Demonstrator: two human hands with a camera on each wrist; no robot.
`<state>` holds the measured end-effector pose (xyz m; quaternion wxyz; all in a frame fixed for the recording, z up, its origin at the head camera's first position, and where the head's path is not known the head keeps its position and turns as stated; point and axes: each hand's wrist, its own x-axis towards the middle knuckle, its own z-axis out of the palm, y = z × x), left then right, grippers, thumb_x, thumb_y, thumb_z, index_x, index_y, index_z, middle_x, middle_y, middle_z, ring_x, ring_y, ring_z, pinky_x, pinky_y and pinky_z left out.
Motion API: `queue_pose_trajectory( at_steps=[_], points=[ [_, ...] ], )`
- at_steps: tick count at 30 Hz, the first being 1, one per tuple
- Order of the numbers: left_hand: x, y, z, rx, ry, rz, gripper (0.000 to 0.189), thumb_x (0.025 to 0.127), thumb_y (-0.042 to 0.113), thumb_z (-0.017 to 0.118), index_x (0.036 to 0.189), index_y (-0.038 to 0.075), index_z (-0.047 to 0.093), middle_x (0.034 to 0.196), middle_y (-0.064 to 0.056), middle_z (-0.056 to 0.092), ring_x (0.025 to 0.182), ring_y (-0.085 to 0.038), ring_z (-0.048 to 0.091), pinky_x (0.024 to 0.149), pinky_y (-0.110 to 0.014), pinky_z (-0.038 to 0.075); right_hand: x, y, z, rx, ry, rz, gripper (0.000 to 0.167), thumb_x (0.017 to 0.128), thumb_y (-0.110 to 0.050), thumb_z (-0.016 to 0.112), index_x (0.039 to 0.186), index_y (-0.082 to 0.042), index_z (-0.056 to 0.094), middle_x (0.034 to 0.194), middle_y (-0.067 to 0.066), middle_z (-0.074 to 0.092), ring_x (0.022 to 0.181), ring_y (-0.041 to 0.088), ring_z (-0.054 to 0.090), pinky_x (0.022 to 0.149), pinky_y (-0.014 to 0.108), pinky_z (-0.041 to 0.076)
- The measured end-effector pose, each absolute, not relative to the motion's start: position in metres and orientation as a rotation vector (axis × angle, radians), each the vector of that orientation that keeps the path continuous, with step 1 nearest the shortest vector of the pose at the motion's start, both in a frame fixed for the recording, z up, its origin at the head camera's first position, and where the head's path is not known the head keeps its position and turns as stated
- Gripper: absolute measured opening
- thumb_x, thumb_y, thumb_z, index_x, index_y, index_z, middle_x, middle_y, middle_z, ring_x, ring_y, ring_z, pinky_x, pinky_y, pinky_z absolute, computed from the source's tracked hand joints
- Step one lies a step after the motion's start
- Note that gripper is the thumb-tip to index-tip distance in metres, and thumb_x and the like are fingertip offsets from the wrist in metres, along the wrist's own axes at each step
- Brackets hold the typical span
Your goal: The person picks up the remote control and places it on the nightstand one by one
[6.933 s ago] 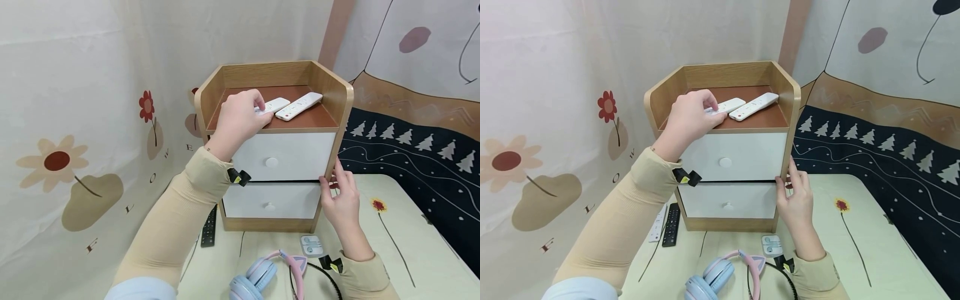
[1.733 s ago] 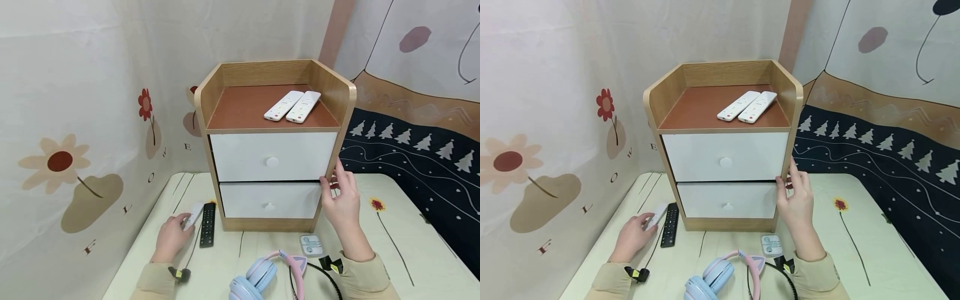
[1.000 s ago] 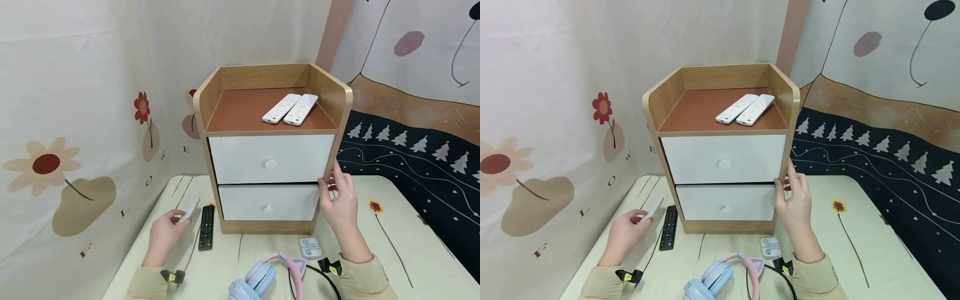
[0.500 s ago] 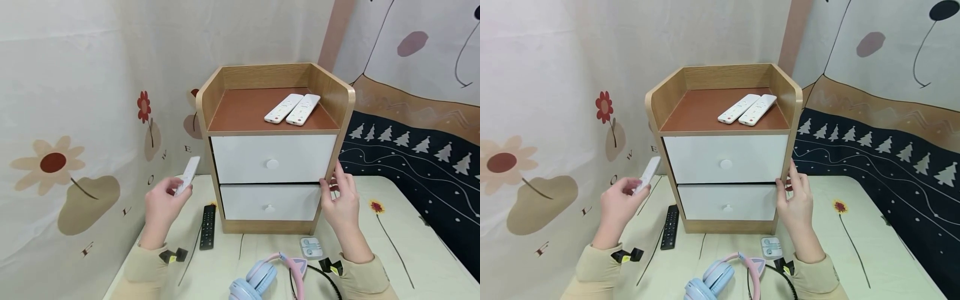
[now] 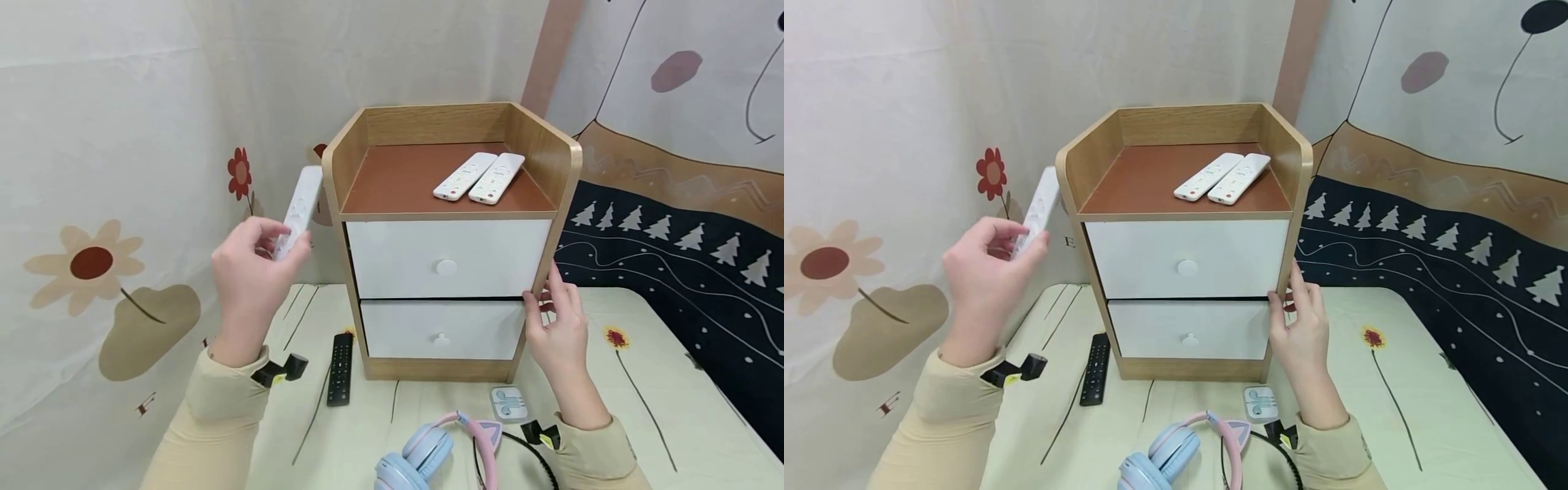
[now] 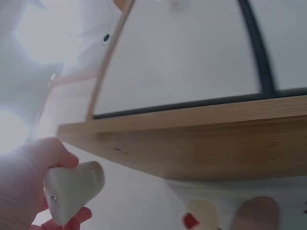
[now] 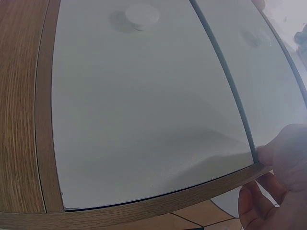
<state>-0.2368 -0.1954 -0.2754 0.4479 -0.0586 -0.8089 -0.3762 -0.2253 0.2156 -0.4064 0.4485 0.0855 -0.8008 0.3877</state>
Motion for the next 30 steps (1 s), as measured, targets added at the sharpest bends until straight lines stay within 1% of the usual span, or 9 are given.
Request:
queue_pose_trajectory(
  at_steps=[6, 9, 13, 15, 20, 23, 28, 30],
  points=[
    [-0.235, -0.185, -0.244, -0.204, -1.845, -0.950, 0.026, 0.088, 0.025, 0.089, 0.101, 0.003, 0.081, 0.086, -0.010, 0.073, 0.071, -0.002, 0.056, 0.066, -0.009, 0.046, -0.227, 0.216, -0.407, 0.208, -2.003, 0.965, 0.073, 0.100, 0.005, 0.073, 0.167, -0.008, 0.047, 0.115, 0.029, 0.061, 0.102, -0.021, 0.048, 0.089, -0.004, 0.042],
    [-0.233, -0.177, -0.230, -0.231, -1.815, -0.976, 0.026, 0.088, 0.026, 0.088, 0.102, 0.005, 0.082, 0.088, -0.007, 0.073, 0.072, -0.001, 0.056, 0.067, -0.010, 0.047, -0.227, 0.216, -0.407, 0.205, -2.003, 0.967, 0.073, 0.100, 0.005, 0.073, 0.167, -0.008, 0.046, 0.115, 0.030, 0.061, 0.102, -0.022, 0.047, 0.089, -0.005, 0.041],
    [-0.230, -0.166, -0.216, -0.262, -1.782, -1.017, 0.024, 0.087, 0.023, 0.088, 0.101, 0.005, 0.083, 0.091, -0.005, 0.074, 0.072, -0.003, 0.057, 0.067, -0.012, 0.048, -0.227, 0.217, -0.407, 0.203, -2.004, 0.964, 0.073, 0.100, 0.004, 0.073, 0.167, -0.010, 0.046, 0.115, 0.030, 0.061, 0.102, -0.022, 0.047, 0.089, -0.005, 0.041],
    [-0.229, -0.161, -0.211, -0.300, -1.770, -1.012, 0.023, 0.087, 0.022, 0.088, 0.101, 0.004, 0.083, 0.092, -0.005, 0.075, 0.072, -0.004, 0.058, 0.066, -0.012, 0.048, -0.227, 0.217, -0.407, 0.203, -2.006, 0.962, 0.074, 0.100, 0.004, 0.073, 0.168, -0.011, 0.046, 0.115, 0.030, 0.061, 0.102, -0.022, 0.047, 0.089, -0.005, 0.041],
    [-0.228, -0.149, -0.203, -0.453, -1.748, -0.934, 0.025, 0.087, 0.023, 0.086, 0.099, 0.002, 0.081, 0.090, -0.011, 0.076, 0.075, -0.009, 0.057, 0.068, -0.014, 0.045, -0.228, 0.216, -0.407, 0.204, -2.004, 0.950, 0.074, 0.100, 0.005, 0.072, 0.168, -0.011, 0.046, 0.116, 0.029, 0.062, 0.102, -0.022, 0.047, 0.088, -0.005, 0.041],
    [-0.230, -0.140, -0.197, -0.526, -1.743, -0.877, 0.026, 0.087, 0.025, 0.084, 0.097, 0.002, 0.080, 0.087, -0.012, 0.074, 0.075, -0.014, 0.056, 0.069, -0.019, 0.043, -0.229, 0.216, -0.407, 0.206, -2.004, 0.942, 0.073, 0.101, 0.004, 0.072, 0.168, -0.011, 0.046, 0.116, 0.029, 0.062, 0.102, -0.021, 0.046, 0.088, -0.005, 0.040],
    [-0.236, -0.124, -0.189, -0.643, -1.785, -0.677, 0.029, 0.090, 0.029, 0.081, 0.097, 0.001, 0.079, 0.084, -0.017, 0.073, 0.073, -0.028, 0.058, 0.066, -0.031, 0.044, -0.228, 0.216, -0.408, 0.202, -1.994, 0.943, 0.073, 0.100, 0.005, 0.072, 0.167, -0.009, 0.047, 0.115, 0.029, 0.062, 0.101, -0.021, 0.047, 0.087, -0.004, 0.040],
    [-0.237, -0.116, -0.186, -0.668, -1.818, -0.606, 0.028, 0.092, 0.031, 0.080, 0.097, 0.003, 0.078, 0.084, -0.017, 0.073, 0.072, -0.031, 0.058, 0.064, -0.036, 0.045, -0.228, 0.216, -0.408, 0.201, -1.991, 0.941, 0.073, 0.100, 0.006, 0.072, 0.167, -0.009, 0.047, 0.115, 0.029, 0.062, 0.101, -0.021, 0.047, 0.087, -0.005, 0.040]
  ],
)
